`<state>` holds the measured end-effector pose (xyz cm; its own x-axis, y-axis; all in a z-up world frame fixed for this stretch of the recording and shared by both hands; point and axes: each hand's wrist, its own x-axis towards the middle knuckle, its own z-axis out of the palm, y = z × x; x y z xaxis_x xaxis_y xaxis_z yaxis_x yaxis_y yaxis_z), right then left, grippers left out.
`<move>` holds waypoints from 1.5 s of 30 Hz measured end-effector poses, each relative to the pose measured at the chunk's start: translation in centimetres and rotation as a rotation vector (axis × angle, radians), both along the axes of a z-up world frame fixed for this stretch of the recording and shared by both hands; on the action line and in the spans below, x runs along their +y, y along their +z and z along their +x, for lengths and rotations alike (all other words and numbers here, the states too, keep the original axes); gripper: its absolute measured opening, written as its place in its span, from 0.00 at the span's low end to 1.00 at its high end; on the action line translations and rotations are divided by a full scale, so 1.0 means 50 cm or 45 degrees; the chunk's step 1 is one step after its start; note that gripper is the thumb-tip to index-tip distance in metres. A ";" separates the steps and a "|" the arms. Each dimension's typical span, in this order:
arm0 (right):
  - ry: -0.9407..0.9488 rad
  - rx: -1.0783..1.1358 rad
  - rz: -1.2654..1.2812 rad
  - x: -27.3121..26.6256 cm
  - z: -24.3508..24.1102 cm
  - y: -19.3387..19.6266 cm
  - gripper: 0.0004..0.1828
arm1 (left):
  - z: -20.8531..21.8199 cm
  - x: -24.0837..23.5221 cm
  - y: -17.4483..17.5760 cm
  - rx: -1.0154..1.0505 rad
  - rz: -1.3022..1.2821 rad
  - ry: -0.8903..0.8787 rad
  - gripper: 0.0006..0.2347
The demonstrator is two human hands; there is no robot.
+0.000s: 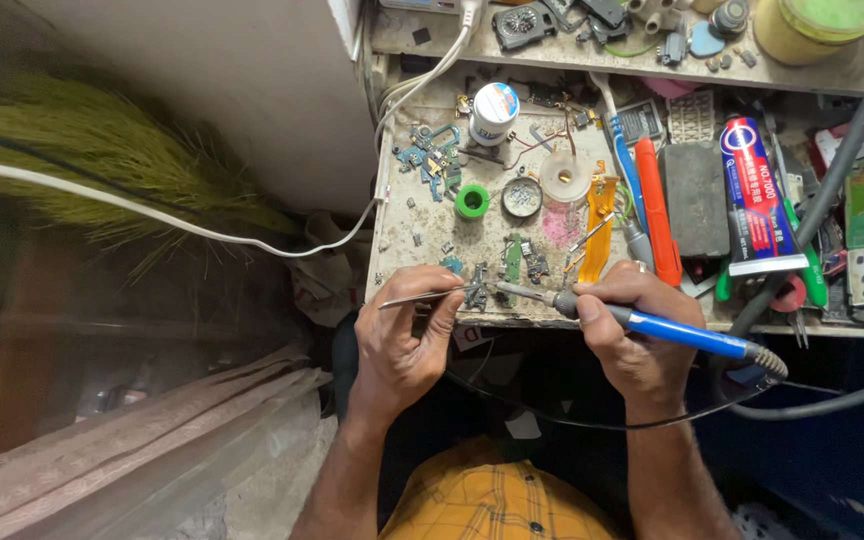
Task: The person uses a soldering iron and tweezers to work on small electronic components on a cluttered workbench. They repeatedly heat and adjust tiny parts on a circuit board, occasionally repositioning the board and components with their hands.
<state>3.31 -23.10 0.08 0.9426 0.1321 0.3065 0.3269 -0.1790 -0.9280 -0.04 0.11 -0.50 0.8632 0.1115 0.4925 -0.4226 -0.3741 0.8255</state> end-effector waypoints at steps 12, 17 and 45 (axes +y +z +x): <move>-0.016 -0.012 0.005 -0.001 -0.001 -0.004 0.07 | -0.001 0.000 0.000 0.041 -0.033 0.020 0.08; -0.006 -0.071 -0.026 -0.002 0.001 -0.007 0.06 | 0.001 -0.002 -0.002 0.037 -0.050 0.033 0.08; 0.007 -0.040 -0.049 0.003 0.008 0.002 0.05 | 0.008 -0.002 -0.001 0.056 0.050 0.045 0.09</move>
